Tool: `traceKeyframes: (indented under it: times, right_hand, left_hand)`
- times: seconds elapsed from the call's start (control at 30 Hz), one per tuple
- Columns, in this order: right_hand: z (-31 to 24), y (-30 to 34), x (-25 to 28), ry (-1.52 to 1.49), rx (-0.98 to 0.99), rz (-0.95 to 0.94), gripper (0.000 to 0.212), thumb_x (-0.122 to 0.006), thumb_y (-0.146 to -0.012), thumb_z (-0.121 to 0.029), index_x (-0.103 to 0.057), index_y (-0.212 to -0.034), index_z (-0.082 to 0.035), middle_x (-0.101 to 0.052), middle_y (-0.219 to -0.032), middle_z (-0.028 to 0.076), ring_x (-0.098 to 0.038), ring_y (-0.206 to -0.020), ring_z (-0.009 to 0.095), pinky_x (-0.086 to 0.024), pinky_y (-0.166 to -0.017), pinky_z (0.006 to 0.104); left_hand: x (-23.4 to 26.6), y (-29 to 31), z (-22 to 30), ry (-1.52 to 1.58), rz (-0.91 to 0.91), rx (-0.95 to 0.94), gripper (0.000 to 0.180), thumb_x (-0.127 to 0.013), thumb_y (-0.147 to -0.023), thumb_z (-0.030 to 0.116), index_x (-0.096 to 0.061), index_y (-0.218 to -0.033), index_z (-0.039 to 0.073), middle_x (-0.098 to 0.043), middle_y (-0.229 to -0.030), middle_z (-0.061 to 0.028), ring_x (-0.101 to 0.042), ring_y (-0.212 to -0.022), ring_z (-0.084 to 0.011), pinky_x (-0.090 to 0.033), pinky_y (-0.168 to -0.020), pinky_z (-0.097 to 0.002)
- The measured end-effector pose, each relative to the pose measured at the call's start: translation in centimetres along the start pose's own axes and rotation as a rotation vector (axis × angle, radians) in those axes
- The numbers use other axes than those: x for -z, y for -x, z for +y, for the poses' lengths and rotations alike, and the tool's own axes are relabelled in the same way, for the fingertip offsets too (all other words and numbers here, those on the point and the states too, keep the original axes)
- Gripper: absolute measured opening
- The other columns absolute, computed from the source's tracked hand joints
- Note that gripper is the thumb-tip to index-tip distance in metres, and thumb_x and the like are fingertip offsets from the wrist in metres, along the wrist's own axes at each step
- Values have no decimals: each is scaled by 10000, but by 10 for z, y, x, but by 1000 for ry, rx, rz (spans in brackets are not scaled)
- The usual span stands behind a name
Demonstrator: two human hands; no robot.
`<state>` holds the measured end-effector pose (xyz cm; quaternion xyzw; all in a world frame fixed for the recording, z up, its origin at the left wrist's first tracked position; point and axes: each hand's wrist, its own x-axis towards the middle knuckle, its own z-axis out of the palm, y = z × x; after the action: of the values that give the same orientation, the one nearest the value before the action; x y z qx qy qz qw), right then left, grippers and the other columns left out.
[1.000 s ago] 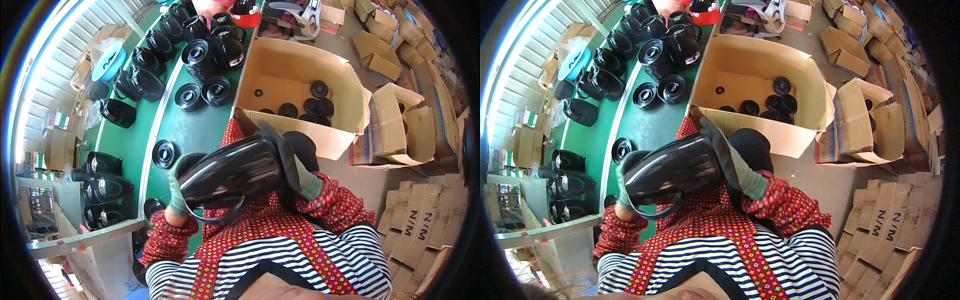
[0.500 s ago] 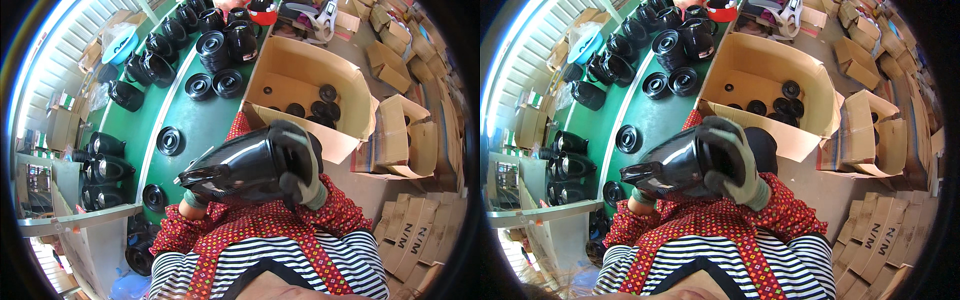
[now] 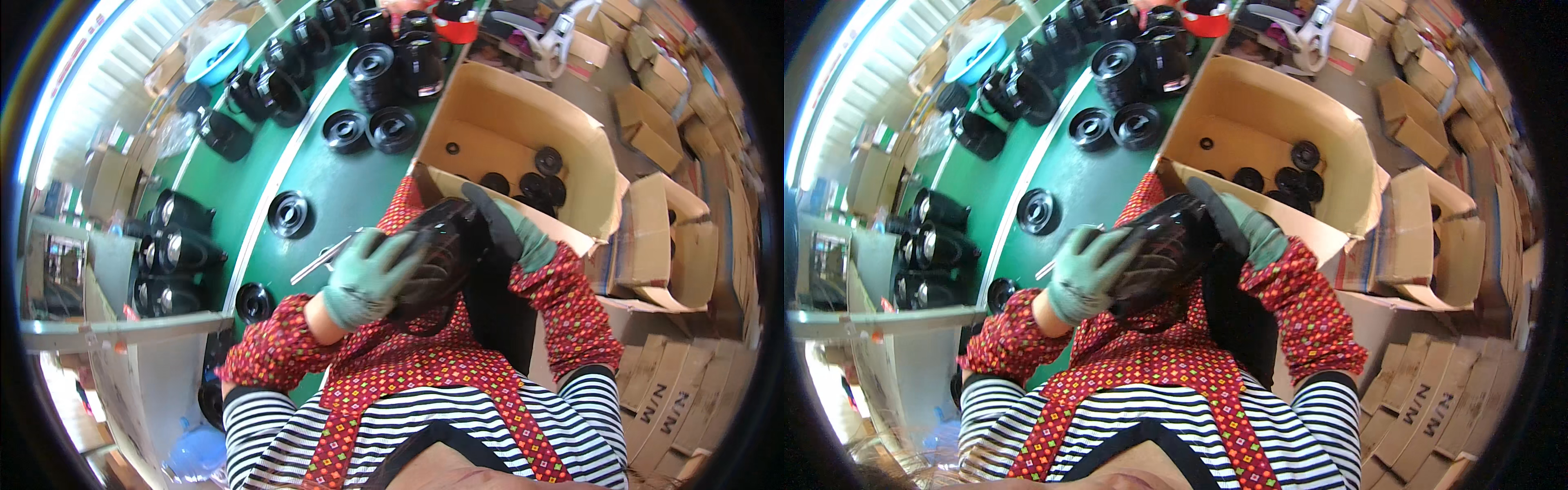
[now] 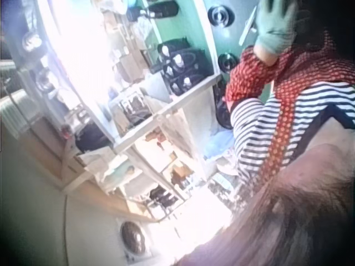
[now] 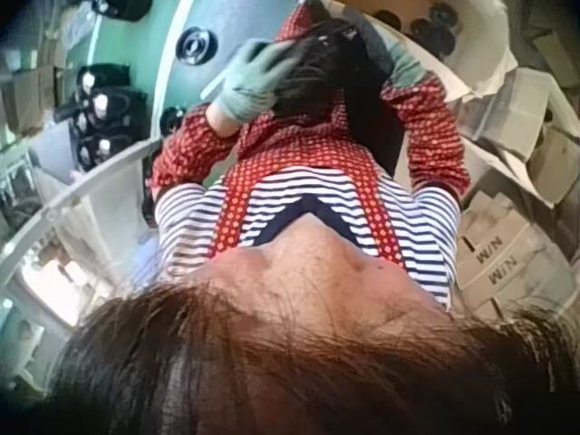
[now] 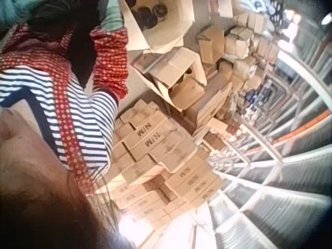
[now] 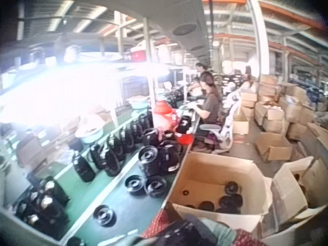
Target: The person repeatedly picks up black kettle bodies and small black circular parts from a green table and a cardboard box, then presses the parts into the kettle openings by hand. The person places the assembled kettles back on the table and continues the cycle with additional units.
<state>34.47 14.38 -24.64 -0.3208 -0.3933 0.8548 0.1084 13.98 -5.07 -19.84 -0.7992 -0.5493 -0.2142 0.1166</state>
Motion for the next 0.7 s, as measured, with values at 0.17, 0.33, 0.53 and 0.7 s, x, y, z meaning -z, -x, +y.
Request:
traceKeyframes:
  times: [0.17, 0.33, 0.53, 0.7]
  right_hand:
    - [10, -16, 15, 288, 261, 236, 430, -481, -1140, -335, -733, -1196, 8, -781, -1054, 117, -737, -1000, 172, -591, -910, 338]
    - [71, -26, 60, 554, 719, 46, 391, -579, -1108, -303, -752, -1067, 46, -794, -972, 114, -758, -873, 195, -602, -872, 337]
    - [80, 6, 40, 343, 632, 173, 197, -666, -1044, -110, -732, -1122, 57, -773, -1097, 101, -730, -946, 162, -577, -890, 309]
    - [55, 6, 21, 355, 472, -95, 86, -729, -952, -24, -729, -1006, 43, -732, -1088, 100, -684, -994, 162, -526, -905, 301]
  left_hand:
    - [-5, -13, 42, 208, -216, -407, 492, -642, -877, 240, -702, -1349, 115, -609, -1406, -99, -609, -1044, -223, -560, -892, -354]
    - [-30, 40, 12, 816, -107, -36, 762, -853, -762, 193, -593, -1461, 40, -548, -1512, -217, -584, -1329, -404, -515, -1075, -513]
    - [-53, 154, -92, 154, -345, 766, 1088, -904, -768, 148, -302, -1674, 107, -298, -1667, -287, -468, -1441, -500, -451, -1182, -491]
    - [-71, 187, -128, 386, -428, 840, 757, -795, -860, 23, -522, -1562, 100, -579, -1459, -192, -677, -1193, -381, -547, -1001, -395]
